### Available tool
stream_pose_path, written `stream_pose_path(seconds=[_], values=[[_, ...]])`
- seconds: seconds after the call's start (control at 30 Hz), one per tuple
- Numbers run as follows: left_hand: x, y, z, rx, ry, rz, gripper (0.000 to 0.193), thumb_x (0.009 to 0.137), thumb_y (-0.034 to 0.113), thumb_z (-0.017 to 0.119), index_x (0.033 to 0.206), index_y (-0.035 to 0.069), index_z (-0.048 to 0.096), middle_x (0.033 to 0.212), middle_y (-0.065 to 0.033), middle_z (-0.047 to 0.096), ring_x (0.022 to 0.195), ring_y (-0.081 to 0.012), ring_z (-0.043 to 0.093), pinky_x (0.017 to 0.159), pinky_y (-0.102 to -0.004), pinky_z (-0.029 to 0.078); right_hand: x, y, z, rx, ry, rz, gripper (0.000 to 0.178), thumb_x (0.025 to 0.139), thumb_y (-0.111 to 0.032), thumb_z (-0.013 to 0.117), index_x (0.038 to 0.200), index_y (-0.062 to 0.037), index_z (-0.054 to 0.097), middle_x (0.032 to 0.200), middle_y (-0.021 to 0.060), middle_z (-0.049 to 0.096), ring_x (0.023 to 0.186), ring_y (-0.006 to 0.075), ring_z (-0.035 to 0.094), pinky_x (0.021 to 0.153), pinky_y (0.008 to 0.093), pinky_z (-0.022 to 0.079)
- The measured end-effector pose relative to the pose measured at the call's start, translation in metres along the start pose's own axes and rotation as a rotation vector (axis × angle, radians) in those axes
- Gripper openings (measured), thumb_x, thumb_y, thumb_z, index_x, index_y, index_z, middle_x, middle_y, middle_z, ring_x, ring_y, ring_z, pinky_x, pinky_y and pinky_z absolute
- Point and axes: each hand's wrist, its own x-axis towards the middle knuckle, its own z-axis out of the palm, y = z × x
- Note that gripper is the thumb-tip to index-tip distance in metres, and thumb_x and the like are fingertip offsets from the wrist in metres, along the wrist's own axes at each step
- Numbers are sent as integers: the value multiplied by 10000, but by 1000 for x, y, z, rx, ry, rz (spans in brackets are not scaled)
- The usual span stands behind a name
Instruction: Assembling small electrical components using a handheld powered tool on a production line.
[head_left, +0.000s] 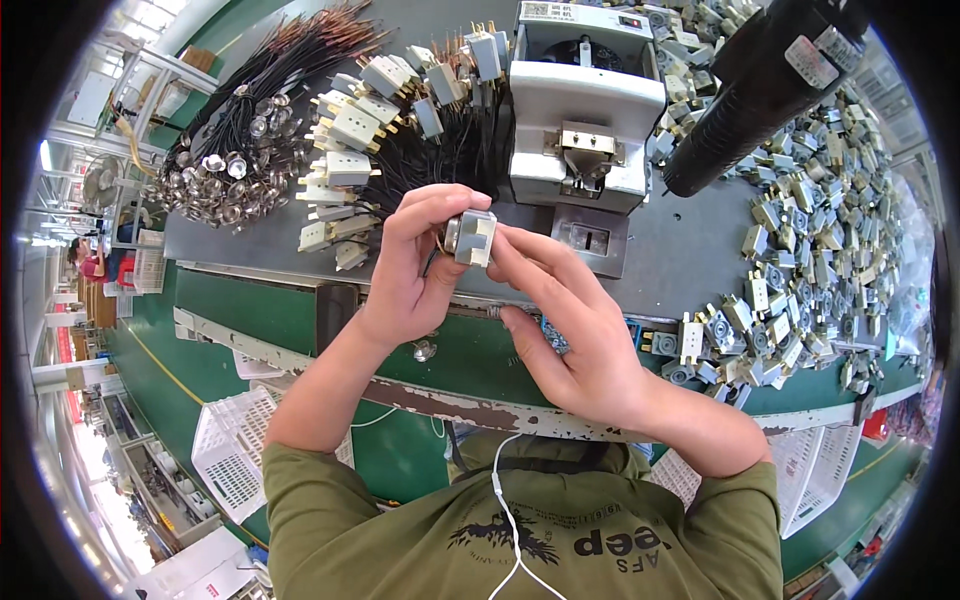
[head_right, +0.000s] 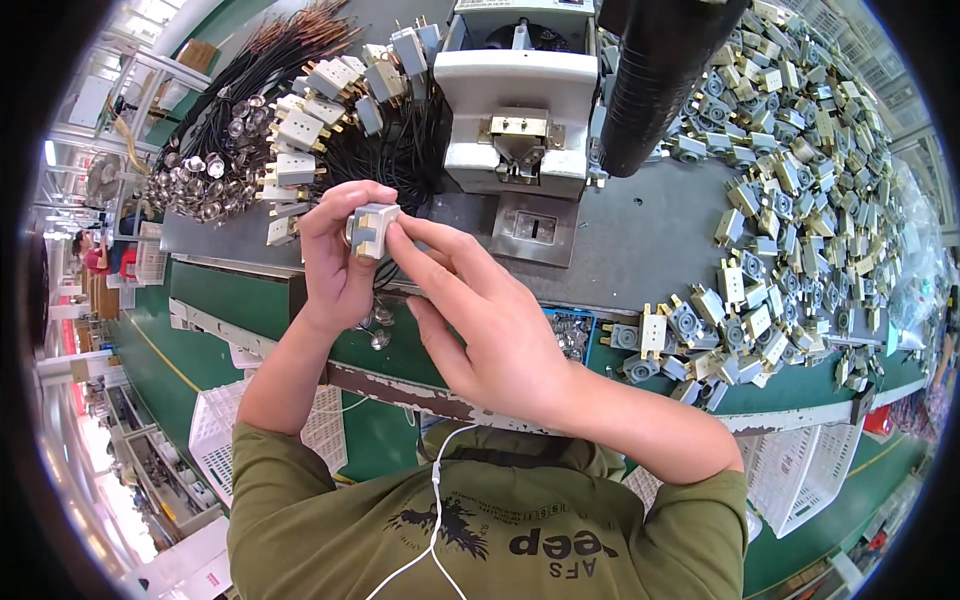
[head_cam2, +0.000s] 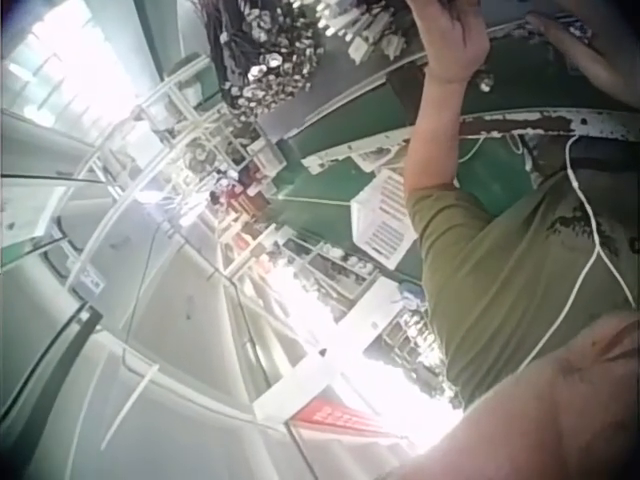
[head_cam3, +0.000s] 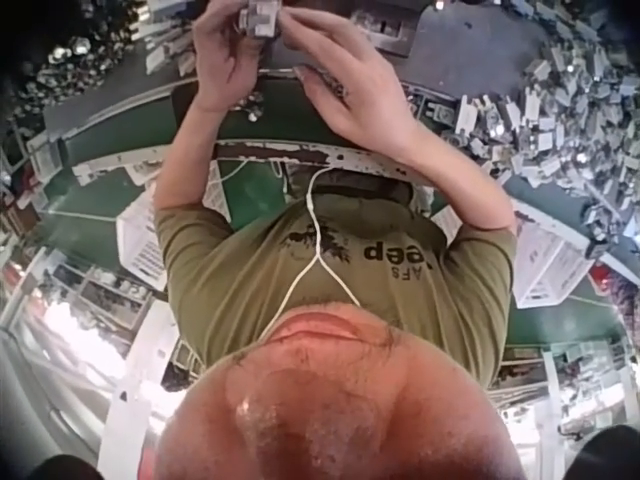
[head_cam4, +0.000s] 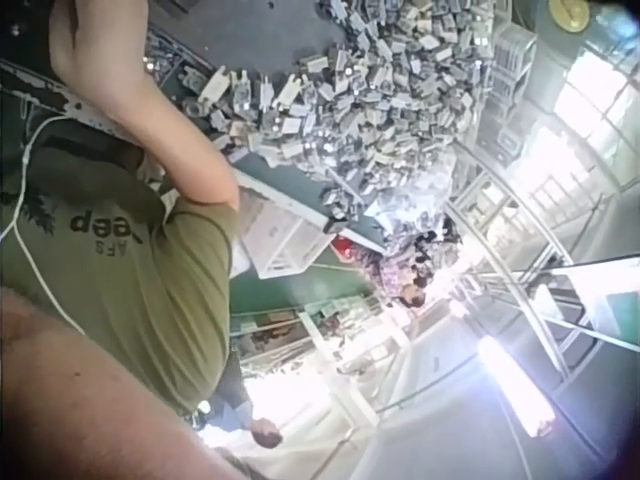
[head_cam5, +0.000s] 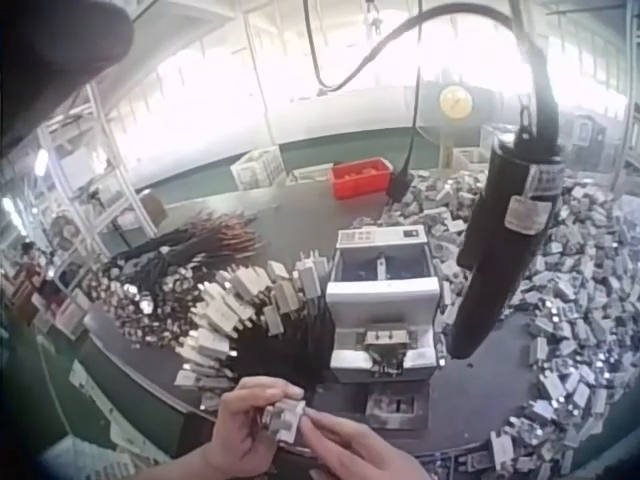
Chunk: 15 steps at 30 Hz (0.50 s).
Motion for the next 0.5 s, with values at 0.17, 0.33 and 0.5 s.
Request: stream_pose_path(seconds=[0.17,0.33,0.5], values=[[1,0,1,-103,-59,42,445,1060,114,563,1457,49,372,1409,-203,469,1237,-257,570,1021,-378,510,-5,-1,-3,42,-13,41,594,937,121,576,1513,4,485,1480,217,475,1171,295,675,970,378,558],[7,1,7,-79,-62,-11,461,1026,58,605,1453,36,434,1349,-177,538,1166,-241,591,972,-358,518,-7,1,-10,16,14,65,555,928,134,556,1468,9,533,1433,215,525,1125,304,696,933,376,577],[29,21,5,260,-145,-57,511,846,-84,721,1328,65,640,1180,-130,632,872,-232,654,743,-332,559,-5,-15,-67,-332,124,-208,316,848,144,488,1006,-4,718,1068,202,709,880,240,670,740,312,526]])
